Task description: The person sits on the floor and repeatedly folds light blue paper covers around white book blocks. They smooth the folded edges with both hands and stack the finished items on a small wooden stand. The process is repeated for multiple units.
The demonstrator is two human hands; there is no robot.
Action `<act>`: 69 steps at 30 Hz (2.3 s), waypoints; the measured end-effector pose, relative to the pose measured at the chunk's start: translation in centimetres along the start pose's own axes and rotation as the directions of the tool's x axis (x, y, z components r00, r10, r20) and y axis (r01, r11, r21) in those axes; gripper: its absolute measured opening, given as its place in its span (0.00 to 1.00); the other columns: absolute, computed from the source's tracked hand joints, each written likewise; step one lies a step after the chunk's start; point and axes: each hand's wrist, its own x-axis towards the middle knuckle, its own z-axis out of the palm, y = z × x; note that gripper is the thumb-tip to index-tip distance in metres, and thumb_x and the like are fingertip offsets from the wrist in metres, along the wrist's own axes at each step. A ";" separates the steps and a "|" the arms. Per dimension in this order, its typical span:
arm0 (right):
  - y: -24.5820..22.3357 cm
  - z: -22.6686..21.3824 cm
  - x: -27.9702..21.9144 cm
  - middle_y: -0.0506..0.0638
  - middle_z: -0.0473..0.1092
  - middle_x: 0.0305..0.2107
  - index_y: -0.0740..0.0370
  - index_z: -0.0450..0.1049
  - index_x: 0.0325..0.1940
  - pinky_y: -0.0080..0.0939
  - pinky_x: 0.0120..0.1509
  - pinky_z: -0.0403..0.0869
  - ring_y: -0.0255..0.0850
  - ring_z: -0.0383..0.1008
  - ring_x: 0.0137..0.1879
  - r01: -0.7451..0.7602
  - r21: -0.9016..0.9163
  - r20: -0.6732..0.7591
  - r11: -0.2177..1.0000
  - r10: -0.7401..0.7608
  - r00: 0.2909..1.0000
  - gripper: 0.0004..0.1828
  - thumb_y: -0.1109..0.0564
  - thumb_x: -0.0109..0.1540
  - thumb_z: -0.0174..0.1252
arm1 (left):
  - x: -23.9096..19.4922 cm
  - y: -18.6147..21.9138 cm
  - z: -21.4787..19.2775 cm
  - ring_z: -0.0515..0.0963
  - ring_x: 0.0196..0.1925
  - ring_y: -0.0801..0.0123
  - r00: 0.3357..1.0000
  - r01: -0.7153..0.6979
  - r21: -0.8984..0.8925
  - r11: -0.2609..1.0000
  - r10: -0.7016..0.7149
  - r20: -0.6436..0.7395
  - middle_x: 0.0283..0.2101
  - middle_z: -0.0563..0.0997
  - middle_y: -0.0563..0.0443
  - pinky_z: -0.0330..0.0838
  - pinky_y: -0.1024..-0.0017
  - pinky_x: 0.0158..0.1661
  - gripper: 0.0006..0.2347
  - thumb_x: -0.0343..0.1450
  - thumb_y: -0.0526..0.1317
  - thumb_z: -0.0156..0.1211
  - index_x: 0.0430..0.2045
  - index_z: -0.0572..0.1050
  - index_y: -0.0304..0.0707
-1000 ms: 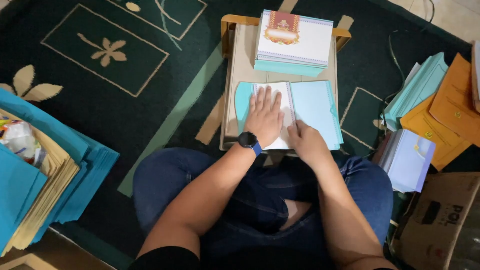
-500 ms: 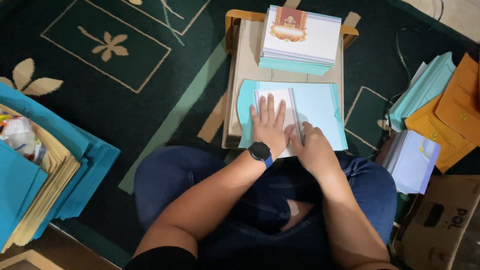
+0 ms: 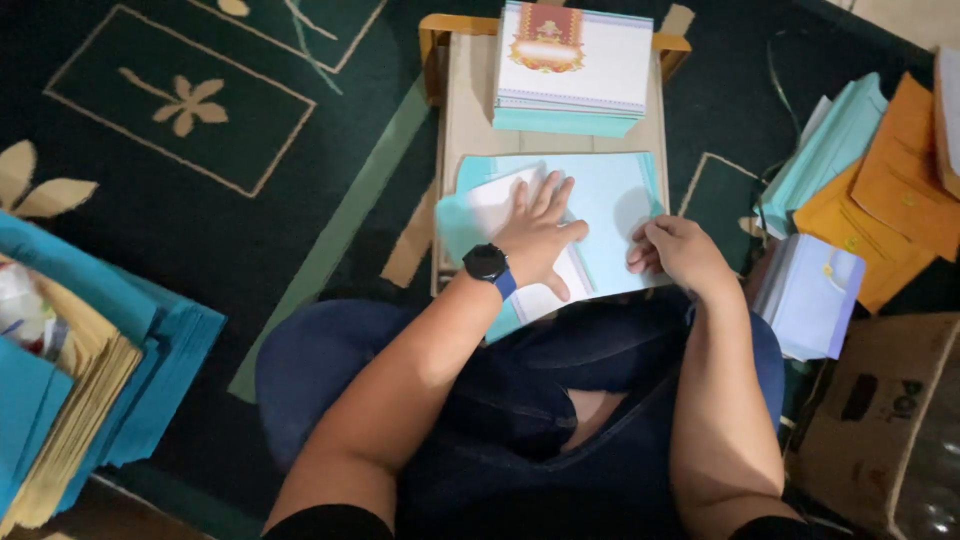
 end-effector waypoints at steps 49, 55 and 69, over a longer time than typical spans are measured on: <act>-1.1 5.3 -0.9 0.55 0.43 0.78 0.56 0.43 0.82 0.61 0.82 0.41 0.54 0.38 0.83 0.607 -0.700 0.387 0.376 -0.515 0.765 0.33 0.49 0.73 0.36 | 0.5 0.7 2.7 0.33 0.81 0.52 0.868 0.434 -0.076 0.898 -0.440 -0.230 0.80 0.39 0.47 0.19 0.51 0.74 0.24 0.80 0.44 0.27 0.75 0.46 0.42; -1.6 4.4 -4.7 0.54 0.42 0.78 0.56 0.43 0.82 0.60 0.82 0.41 0.54 0.37 0.83 0.624 -0.653 0.402 0.429 -0.502 0.766 0.35 0.50 0.72 0.41 | 0.7 0.6 3.1 0.36 0.81 0.50 0.853 0.442 -0.065 0.894 -0.442 -0.279 0.79 0.42 0.44 0.23 0.49 0.75 0.24 0.79 0.38 0.28 0.74 0.47 0.35; 2.5 4.0 5.7 0.57 0.77 0.36 0.63 0.79 0.52 0.41 0.41 0.78 0.41 0.78 0.40 0.346 0.158 -0.221 0.925 -0.308 0.925 0.15 0.56 0.75 0.47 | 1.6 -1.4 4.8 0.64 0.67 0.48 0.792 -0.226 0.085 0.970 0.234 -0.563 0.54 0.76 0.43 0.56 0.39 0.66 0.15 0.67 0.24 0.53 0.40 0.81 0.42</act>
